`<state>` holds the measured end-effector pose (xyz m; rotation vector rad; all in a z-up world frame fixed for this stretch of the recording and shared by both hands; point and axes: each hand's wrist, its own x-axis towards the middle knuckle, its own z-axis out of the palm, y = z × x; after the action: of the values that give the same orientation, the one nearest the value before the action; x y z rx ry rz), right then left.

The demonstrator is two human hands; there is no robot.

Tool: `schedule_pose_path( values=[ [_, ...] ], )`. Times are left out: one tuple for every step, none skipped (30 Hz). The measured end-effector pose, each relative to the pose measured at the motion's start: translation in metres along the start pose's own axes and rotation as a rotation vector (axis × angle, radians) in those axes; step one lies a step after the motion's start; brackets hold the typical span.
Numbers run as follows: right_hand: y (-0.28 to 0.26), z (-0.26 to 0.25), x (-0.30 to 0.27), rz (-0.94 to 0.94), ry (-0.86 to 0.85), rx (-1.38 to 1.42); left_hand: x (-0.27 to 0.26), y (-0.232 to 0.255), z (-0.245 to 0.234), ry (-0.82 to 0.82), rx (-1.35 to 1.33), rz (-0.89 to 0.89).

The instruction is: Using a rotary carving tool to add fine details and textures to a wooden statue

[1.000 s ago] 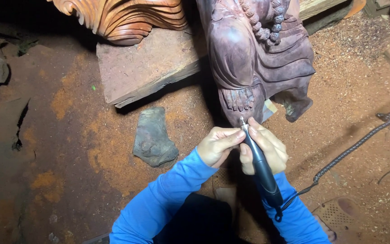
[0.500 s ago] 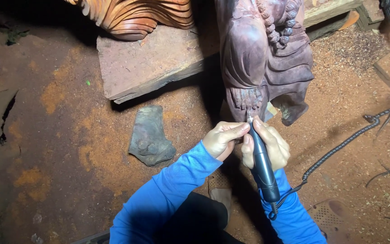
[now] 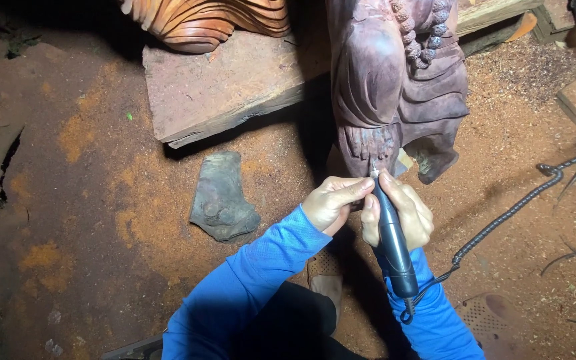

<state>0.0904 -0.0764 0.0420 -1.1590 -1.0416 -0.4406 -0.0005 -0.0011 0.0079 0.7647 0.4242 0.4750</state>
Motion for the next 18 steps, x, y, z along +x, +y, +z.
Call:
schedule_pose_path(
  values=[
    [0.001,0.0,0.0,-0.005,0.005,-0.006,0.0,-0.001,-0.001,0.002,-0.001,-0.005],
    [0.001,0.0,0.0,-0.01,0.01,-0.012,0.001,-0.002,-0.002,0.003,-0.002,-0.009],
    [0.001,0.0,0.0,-0.008,0.009,-0.013,0.001,-0.003,-0.002,0.004,-0.003,-0.012],
    [0.001,-0.001,-0.001,0.002,0.006,-0.01,0.001,-0.004,-0.002,0.002,-0.001,-0.006],
    [0.001,-0.001,-0.002,0.01,0.002,-0.007,0.002,-0.004,-0.003,0.0,0.001,0.002],
    [0.001,-0.001,-0.001,0.011,0.002,-0.007,0.001,-0.004,-0.002,0.001,0.001,0.001],
    [0.001,0.0,-0.001,0.006,-0.001,-0.002,0.001,-0.003,-0.001,0.001,0.007,0.005],
    [0.0,0.0,-0.001,0.0,-0.003,0.003,0.0,-0.002,0.0,0.0,0.013,0.009],
    [0.002,0.0,-0.004,0.0,-0.004,0.004,0.0,-0.004,-0.001,0.001,0.013,0.01],
    [0.005,-0.001,-0.007,0.0,0.002,0.006,0.001,-0.005,-0.003,-0.001,0.03,0.021],
    [0.007,-0.001,-0.01,0.0,0.007,0.008,0.002,-0.007,-0.004,-0.004,0.046,0.034],
    [0.006,-0.001,-0.008,-0.002,0.006,0.009,0.002,-0.006,-0.004,-0.004,0.045,0.036],
    [0.005,-0.001,-0.007,-0.003,-0.001,0.008,0.002,-0.006,-0.005,-0.004,0.036,0.032],
    [0.005,0.0,-0.006,-0.003,-0.008,0.008,0.002,-0.006,-0.005,-0.005,0.026,0.028],
    [0.005,-0.001,-0.007,-0.003,-0.008,0.008,0.002,-0.006,-0.005,-0.005,0.027,0.028],
    [0.006,-0.001,-0.007,-0.008,0.002,0.007,0.002,-0.006,-0.005,-0.009,0.029,0.027],
    [0.007,-0.001,-0.008,-0.011,0.012,0.007,0.002,-0.006,-0.006,-0.012,0.032,0.024],
    [0.006,-0.001,-0.006,-0.01,0.012,0.006,0.001,-0.005,-0.004,-0.012,0.033,0.023]
  ],
)
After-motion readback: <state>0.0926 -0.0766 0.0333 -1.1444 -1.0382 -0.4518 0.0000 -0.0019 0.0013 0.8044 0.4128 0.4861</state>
